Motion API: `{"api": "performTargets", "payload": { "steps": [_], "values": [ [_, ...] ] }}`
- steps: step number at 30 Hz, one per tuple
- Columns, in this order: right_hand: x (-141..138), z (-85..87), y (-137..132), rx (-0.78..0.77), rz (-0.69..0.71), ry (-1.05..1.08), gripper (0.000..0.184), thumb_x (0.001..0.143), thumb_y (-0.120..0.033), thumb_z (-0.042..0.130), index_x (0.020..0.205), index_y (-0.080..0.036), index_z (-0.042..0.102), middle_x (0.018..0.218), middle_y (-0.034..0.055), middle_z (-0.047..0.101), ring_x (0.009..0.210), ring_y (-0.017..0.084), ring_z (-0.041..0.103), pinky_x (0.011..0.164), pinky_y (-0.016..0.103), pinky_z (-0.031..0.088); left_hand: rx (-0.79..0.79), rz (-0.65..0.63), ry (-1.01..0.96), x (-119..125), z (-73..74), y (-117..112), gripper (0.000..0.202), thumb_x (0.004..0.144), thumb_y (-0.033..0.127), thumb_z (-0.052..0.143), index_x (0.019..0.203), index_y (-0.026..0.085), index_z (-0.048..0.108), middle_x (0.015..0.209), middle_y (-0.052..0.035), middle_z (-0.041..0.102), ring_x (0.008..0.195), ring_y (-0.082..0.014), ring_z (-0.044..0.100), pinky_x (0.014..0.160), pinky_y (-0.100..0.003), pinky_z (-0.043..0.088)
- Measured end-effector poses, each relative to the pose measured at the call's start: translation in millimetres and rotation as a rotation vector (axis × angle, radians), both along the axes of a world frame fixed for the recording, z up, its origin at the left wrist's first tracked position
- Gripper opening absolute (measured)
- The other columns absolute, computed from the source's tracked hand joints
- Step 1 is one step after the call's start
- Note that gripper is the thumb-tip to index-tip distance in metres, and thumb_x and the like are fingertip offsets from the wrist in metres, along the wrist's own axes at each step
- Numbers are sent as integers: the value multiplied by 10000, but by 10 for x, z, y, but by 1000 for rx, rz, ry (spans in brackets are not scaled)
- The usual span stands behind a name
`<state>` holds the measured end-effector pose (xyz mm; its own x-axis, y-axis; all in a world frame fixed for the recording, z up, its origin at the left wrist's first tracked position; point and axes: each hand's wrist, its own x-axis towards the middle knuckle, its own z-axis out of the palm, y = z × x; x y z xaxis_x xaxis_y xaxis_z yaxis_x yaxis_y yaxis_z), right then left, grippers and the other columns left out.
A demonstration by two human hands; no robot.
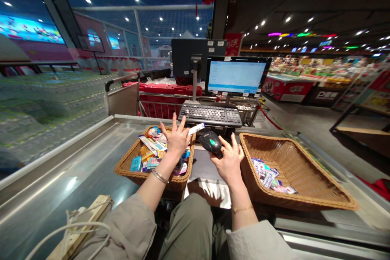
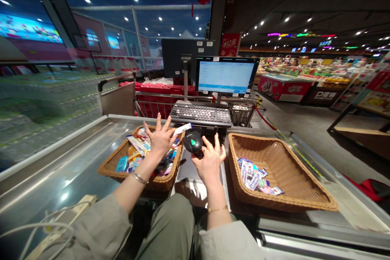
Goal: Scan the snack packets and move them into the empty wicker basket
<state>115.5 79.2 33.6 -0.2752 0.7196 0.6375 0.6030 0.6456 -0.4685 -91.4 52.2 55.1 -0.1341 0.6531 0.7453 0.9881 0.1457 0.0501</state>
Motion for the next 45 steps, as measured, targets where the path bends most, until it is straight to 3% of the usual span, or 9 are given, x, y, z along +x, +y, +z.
{"api": "performTargets", "payload": {
  "steps": [16, 29, 39, 45],
  "values": [
    [198, -5, 59, 20, -110, 50, 217, 806, -405, 605, 865, -227, 714, 1345, 69, 617, 1438, 336, 278, 1096, 597, 178, -9, -46, -3, 123, -16, 116, 159, 874, 303, 610, 967, 273, 735, 1518, -45, 450, 1502, -379, 152, 1091, -781, -109],
    [655, -1, 184, -27, -325, 194, 292, 782, -406, 588, 953, -219, 731, 1262, 93, 662, 1432, 337, 291, 1108, 596, 179, -67, -175, 30, 547, 67, 318, 145, 872, 302, 621, 964, 275, 731, 1531, -48, 430, 1500, -385, 157, 1094, -792, -85],
    [974, 22, 230, -53, -466, 267, 271, 761, -459, 599, 807, -213, 703, 1206, 94, 686, 1402, 338, 340, 1108, 575, 176, -94, -310, 106, 894, 89, 506, 100, 856, 274, 648, 931, 263, 714, 1536, -46, 425, 1498, -386, 158, 1094, -800, -67],
    [1154, -18, 284, -26, -581, 295, 325, 774, -499, 587, 846, -204, 702, 1215, 130, 677, 1376, 345, 379, 1099, 558, 192, -104, -383, 151, 1132, 76, 634, 72, 867, 287, 646, 896, 273, 711, 1525, -27, 444, 1497, -367, 171, 1107, -783, -81]
  ]
}}
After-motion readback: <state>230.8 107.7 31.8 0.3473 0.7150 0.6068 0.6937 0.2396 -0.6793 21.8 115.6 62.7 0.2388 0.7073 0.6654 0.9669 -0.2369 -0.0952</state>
